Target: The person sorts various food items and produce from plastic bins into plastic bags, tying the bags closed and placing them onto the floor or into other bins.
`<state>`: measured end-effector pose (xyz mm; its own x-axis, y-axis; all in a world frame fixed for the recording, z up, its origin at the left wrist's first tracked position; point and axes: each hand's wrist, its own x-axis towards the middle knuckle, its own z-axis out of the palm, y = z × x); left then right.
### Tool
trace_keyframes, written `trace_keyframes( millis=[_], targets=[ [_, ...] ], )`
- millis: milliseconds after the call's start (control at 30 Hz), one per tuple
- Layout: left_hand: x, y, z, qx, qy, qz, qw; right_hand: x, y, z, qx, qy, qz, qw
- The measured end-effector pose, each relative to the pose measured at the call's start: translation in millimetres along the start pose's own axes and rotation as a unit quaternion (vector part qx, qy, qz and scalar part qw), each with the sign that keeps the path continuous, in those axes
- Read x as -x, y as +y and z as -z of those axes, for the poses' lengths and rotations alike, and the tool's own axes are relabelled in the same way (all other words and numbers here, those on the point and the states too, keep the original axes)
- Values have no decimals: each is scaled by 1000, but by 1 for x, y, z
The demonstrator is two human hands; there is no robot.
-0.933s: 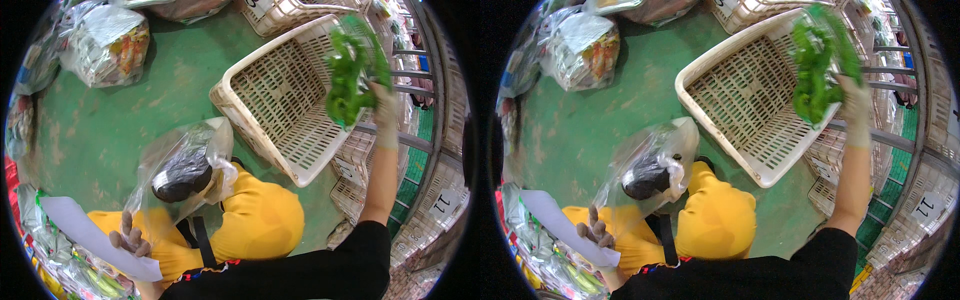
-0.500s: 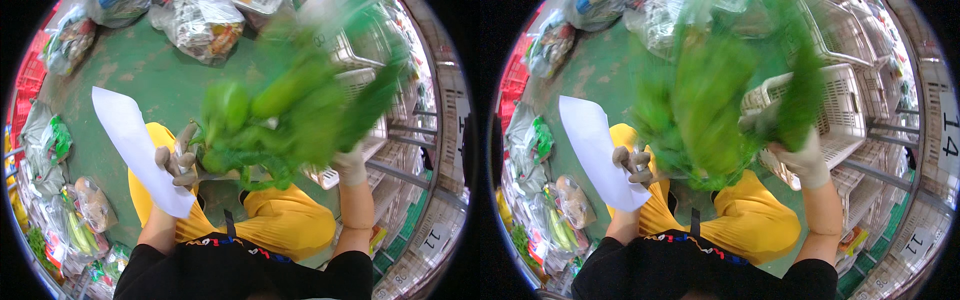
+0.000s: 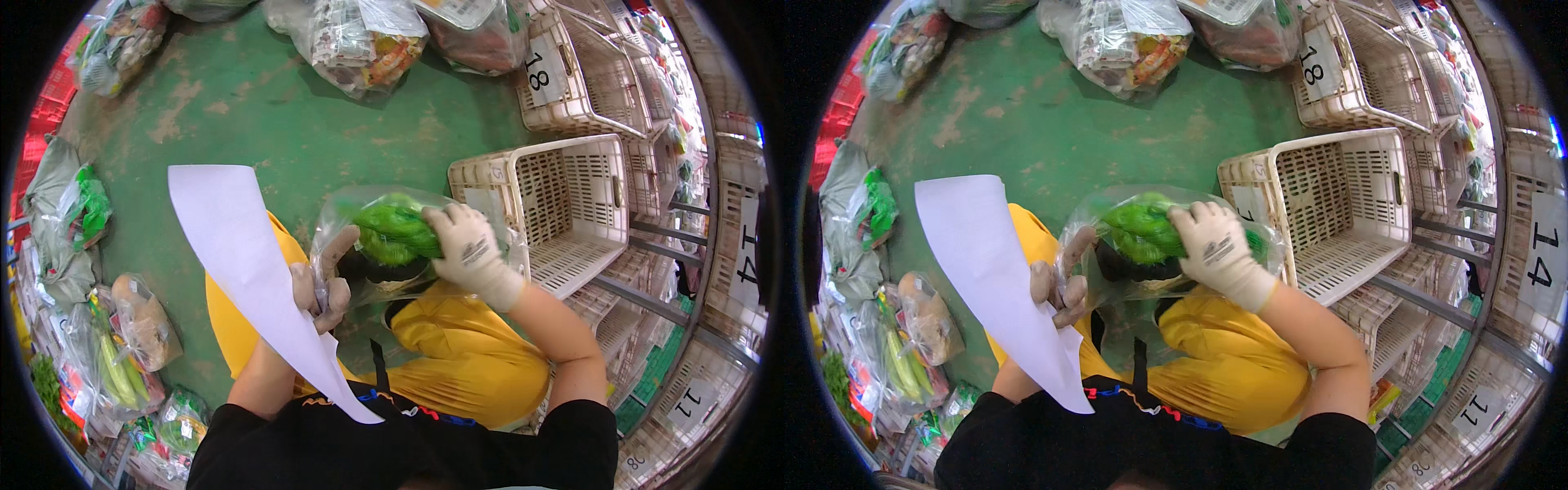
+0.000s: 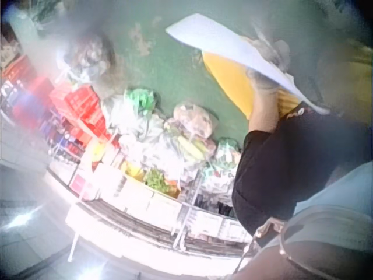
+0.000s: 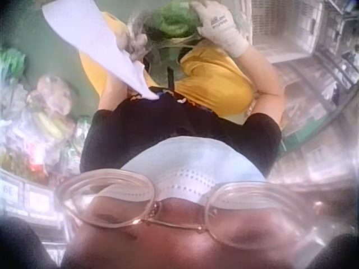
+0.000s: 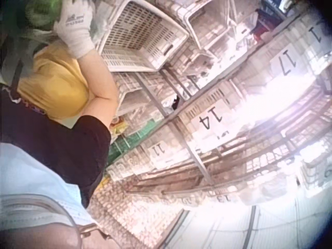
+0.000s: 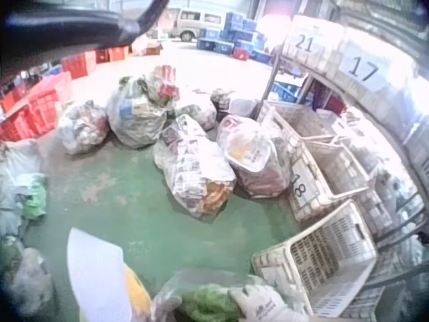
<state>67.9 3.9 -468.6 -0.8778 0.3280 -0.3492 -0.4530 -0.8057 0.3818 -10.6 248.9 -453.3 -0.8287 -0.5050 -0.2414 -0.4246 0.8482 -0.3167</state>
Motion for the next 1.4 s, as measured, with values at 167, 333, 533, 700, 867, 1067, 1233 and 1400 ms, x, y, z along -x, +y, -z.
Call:
trace_keyframes(
  millis=[167,333,533,700,867,1067,1233,1400],
  targets=[
    [1,-5,-19,-115,44,-31,992,14,-5,-84,27,-150,137,979],
    [0,8,-27,-45,30,-59,997,70,65,2,201,-258,-49,944],
    [8,6,-41,-413,66,4,908,65,12,105,-432,-131,10,892],
    [16,-18,-44,-461,8,132,878,28,3,74,-597,-148,-235,753],
    [27,2,-40,-324,34,5,945,1,-11,-12,-346,-249,-41,904],
    [53,-7,-32,-339,-6,18,940,-22,79,-120,89,-40,191,977],
    [38,-9,-28,-357,25,-14,934,-31,88,-130,-310,-120,-346,877],
    [45,-2,-23,-381,26,26,924,0,102,-134,-275,-72,-299,911]
  ],
)
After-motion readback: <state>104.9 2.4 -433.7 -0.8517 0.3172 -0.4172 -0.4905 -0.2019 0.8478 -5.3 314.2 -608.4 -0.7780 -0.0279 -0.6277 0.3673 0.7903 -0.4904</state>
